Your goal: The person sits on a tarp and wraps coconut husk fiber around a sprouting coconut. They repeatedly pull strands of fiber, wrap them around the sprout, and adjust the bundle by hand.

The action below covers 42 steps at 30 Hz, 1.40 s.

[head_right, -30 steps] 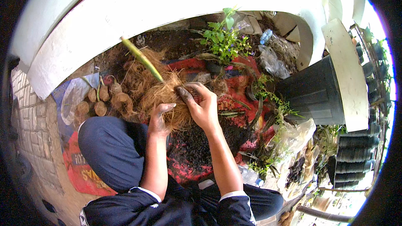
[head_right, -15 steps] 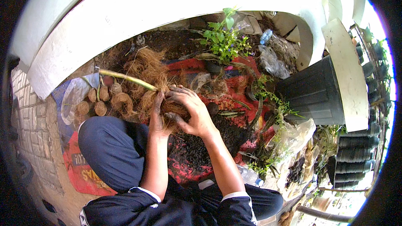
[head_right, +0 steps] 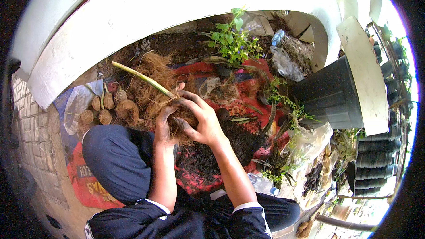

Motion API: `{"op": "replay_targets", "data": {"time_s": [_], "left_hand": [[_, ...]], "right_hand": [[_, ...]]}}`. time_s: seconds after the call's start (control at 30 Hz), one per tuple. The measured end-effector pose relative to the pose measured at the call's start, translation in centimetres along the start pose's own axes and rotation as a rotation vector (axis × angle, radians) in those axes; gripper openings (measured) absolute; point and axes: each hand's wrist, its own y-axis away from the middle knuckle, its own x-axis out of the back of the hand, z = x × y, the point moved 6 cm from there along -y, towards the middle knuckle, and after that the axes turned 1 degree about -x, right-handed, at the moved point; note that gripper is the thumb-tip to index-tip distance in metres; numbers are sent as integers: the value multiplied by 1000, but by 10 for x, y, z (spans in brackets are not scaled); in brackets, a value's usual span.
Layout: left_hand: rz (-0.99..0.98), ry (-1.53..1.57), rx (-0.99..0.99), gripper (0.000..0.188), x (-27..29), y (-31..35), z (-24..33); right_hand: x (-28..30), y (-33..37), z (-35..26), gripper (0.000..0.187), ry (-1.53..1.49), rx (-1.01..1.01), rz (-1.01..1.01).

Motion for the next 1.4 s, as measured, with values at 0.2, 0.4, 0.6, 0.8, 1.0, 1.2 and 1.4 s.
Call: {"op": "replay_targets", "data": {"time_s": [0.2,0.4,0.6,0.8,1.0,1.2,1.4], "left_hand": [[-71,0,59,61,-5,2,1],[73,-60,128,48,2,6,-6],[145,-108,54,40,5,0,-7],[167,-154,101,45,6,0,-8],[285,-53,151,55,8,2,-11],[249,-94,190,58,-1,2,-9],[252,-116,183,64,3,1,-14]], "right_hand": [[-3,3,9,46,54,81,81],[0,6,8,44,89,98,80],[7,9,13,40,-18,-81,173],[14,10,8,32,122,-112,205],[19,8,11,31,337,-62,150],[24,7,14,34,273,-129,118],[32,15,23,30,116,-225,335]]}}
